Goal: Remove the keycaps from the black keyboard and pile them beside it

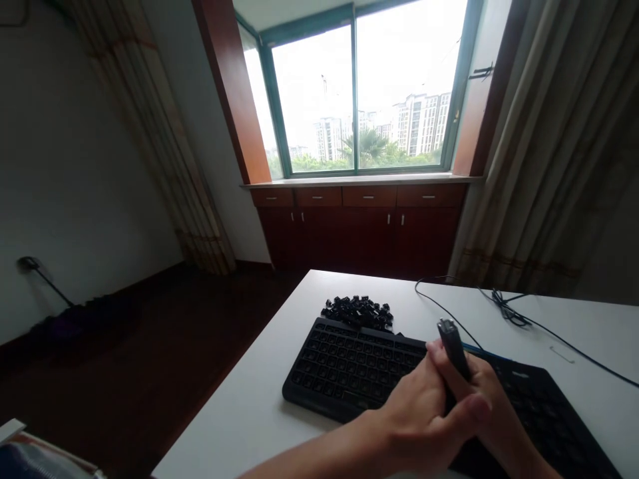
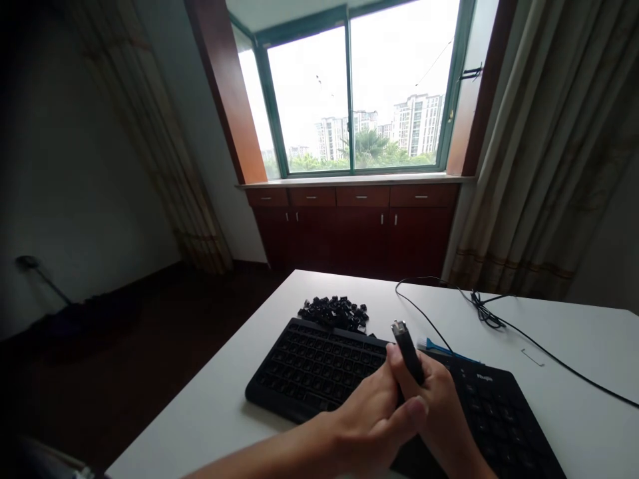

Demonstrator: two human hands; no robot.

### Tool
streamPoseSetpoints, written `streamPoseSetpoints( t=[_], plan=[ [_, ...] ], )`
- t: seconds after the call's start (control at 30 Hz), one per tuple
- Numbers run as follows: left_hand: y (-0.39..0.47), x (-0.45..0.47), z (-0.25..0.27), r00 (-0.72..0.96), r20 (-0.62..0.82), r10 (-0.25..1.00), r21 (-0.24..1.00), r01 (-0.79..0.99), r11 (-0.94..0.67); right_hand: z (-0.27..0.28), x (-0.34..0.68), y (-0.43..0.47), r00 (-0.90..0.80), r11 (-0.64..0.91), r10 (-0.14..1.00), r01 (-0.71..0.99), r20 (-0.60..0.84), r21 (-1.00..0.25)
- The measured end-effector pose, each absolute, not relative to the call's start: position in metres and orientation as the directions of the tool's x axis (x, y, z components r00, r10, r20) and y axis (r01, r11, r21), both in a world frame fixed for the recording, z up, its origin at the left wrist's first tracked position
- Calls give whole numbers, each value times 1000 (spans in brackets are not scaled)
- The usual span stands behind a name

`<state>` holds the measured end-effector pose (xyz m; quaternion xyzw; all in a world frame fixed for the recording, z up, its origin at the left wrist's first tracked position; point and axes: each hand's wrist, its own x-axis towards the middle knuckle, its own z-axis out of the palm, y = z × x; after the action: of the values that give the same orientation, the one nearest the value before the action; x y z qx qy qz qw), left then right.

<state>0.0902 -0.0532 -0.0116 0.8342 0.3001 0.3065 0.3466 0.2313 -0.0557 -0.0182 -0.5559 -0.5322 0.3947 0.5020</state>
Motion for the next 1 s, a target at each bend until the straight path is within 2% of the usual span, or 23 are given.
streamPoseSetpoints(
  t=[0.1, 0.27, 0.37, 0.5, 0.63, 0.87, 1.0],
  plan=[
    [-54, 95, -18, 587, 279, 760, 823, 262, -504, -21, 229, -57, 105, 59, 991, 205, 82, -977],
    [-56, 99, -18, 601, 310, 736, 792, 265, -550, -28, 231, -59, 131, 119, 980, 221, 150, -968],
    [-58, 99, -16, 605, 363, 708, 732, 285, -619, -30, 232, -59, 174, 142, 968, 222, 183, -965],
    [-62, 101, -15, 657, 457, 600, 607, 263, -750, -27, 232, -61, 200, 184, 950, 258, 239, -948],
    [-61, 101, -17, 691, 475, 545, 524, 276, -806, -27, 231, -62, 175, 221, 947, 260, 271, -940],
    [-59, 102, -22, 674, 508, 536, 548, 227, -805, -30, 231, -59, 168, 285, 927, 260, 334, -922],
    [-59, 100, -23, 664, 469, 582, 591, 253, -766, -22, 228, -58, 221, 245, 929, 235, 297, -941]
  ],
)
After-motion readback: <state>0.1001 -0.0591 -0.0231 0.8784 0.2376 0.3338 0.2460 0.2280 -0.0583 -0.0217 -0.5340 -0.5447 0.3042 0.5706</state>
